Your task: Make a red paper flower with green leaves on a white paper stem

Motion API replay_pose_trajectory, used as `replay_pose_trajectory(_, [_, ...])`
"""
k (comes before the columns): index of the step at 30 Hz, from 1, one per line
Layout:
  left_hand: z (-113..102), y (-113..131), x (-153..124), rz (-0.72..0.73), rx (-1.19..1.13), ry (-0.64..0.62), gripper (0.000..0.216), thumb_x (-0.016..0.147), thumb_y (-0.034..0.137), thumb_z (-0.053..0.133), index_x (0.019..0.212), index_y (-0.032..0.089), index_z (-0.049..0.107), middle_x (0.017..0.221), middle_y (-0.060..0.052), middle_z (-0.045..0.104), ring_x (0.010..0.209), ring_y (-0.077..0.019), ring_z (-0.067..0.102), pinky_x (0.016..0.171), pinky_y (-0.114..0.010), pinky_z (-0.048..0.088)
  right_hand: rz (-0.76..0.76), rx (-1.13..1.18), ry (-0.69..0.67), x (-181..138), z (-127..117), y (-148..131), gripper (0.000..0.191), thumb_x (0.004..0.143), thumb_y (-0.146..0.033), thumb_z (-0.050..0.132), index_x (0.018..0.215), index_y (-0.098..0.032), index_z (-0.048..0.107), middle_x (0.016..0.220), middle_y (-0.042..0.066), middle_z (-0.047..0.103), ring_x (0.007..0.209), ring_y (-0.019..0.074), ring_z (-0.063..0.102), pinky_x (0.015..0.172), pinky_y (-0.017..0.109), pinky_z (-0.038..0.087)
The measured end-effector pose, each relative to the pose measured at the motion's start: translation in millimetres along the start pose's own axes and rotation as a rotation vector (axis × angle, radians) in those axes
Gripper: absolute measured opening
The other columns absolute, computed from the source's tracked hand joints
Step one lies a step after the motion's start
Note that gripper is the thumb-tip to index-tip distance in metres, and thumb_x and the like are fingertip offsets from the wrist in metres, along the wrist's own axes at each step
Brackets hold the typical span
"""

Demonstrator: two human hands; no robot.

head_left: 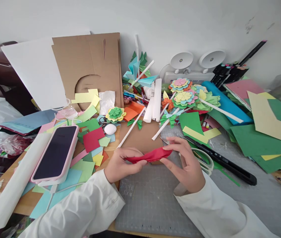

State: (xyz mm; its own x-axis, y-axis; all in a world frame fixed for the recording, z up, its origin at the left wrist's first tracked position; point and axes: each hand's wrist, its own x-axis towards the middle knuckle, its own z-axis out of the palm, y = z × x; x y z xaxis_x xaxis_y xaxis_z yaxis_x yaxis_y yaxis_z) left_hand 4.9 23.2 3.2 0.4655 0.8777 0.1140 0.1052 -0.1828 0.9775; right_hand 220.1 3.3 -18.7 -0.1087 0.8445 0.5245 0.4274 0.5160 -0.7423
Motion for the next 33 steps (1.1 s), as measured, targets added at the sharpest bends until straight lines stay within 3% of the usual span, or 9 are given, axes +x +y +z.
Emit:
replay_pose_trajectory(2, [-1, 0, 0, -0.016, -0.027, 0.005, 0.014, 0.075, 0.021, 0.067, 0.072, 0.009, 0.073, 0.073, -0.012, 0.07, 0.071, -0.0208, 0.064, 0.067, -0.031, 0.051, 0.059, 0.139, -0.079, 0, 1, 1, 0.021, 0.084, -0.024, 0.062, 0.104, -0.024, 0.057, 0.116, 0.011, 0.055, 0.11, 0.0244, 0.053, 0.089, 0.041, 0.048])
replay_pose_trajectory(5, [-2, -1, 0, -0.048, -0.055, -0.008, 0.013, 0.074, 0.02, 0.067, 0.071, 0.008, 0.072, 0.072, -0.012, 0.069, 0.07, -0.0207, 0.064, 0.066, -0.031, 0.051, 0.141, 0.337, -0.179, 0, 2, -2, 0.016, 0.086, -0.025, 0.06, 0.102, -0.024, 0.059, 0.102, 0.008, 0.063, 0.096, 0.0195, 0.061, 0.079, 0.032, 0.054])
replay_pose_trajectory(8, [-3, 0, 0, -0.079, -0.058, -0.044, 0.015, 0.074, 0.021, 0.066, 0.072, 0.008, 0.073, 0.071, -0.011, 0.069, 0.069, -0.0195, 0.063, 0.064, -0.029, 0.05, 0.181, 0.422, -0.191, 0, 2, -5, 0.008, 0.084, -0.026, 0.062, 0.09, -0.021, 0.064, 0.088, 0.006, 0.064, 0.083, 0.0165, 0.063, 0.07, 0.027, 0.056])
replay_pose_trajectory(19, [-8, 1, 1, -0.025, 0.007, -0.132, 0.013, 0.075, 0.02, 0.066, 0.073, 0.01, 0.073, 0.068, -0.009, 0.068, 0.062, -0.0143, 0.056, 0.058, -0.024, 0.045, 0.224, 0.472, -0.165, -3, 2, -7, 0.004, 0.081, -0.023, 0.065, 0.078, -0.02, 0.065, 0.075, 0.004, 0.06, 0.069, 0.015, 0.058, 0.058, 0.026, 0.051])
replay_pose_trajectory(28, [-5, 4, 2, -0.214, -0.026, -0.374, 0.019, 0.075, 0.025, 0.065, 0.081, 0.008, 0.071, 0.069, -0.005, 0.065, 0.059, -0.0116, 0.053, 0.052, -0.021, 0.04, 0.263, 0.444, -0.244, -5, 7, -11, 0.01, 0.082, -0.026, 0.062, 0.075, -0.02, 0.059, 0.068, 0.0, 0.054, 0.061, 0.0132, 0.053, 0.054, 0.025, 0.045])
replay_pose_trajectory(33, [-1, -2, 0, -0.166, 0.009, -0.394, 0.023, 0.076, 0.031, 0.067, 0.073, 0.008, 0.071, 0.059, -0.003, 0.06, 0.053, -0.0105, 0.049, 0.048, -0.021, 0.036, 0.29, 0.406, -0.292, -7, 10, -16, 0.015, 0.082, -0.03, 0.061, 0.073, -0.02, 0.054, 0.066, -0.001, 0.052, 0.059, 0.0126, 0.05, 0.053, 0.025, 0.043])
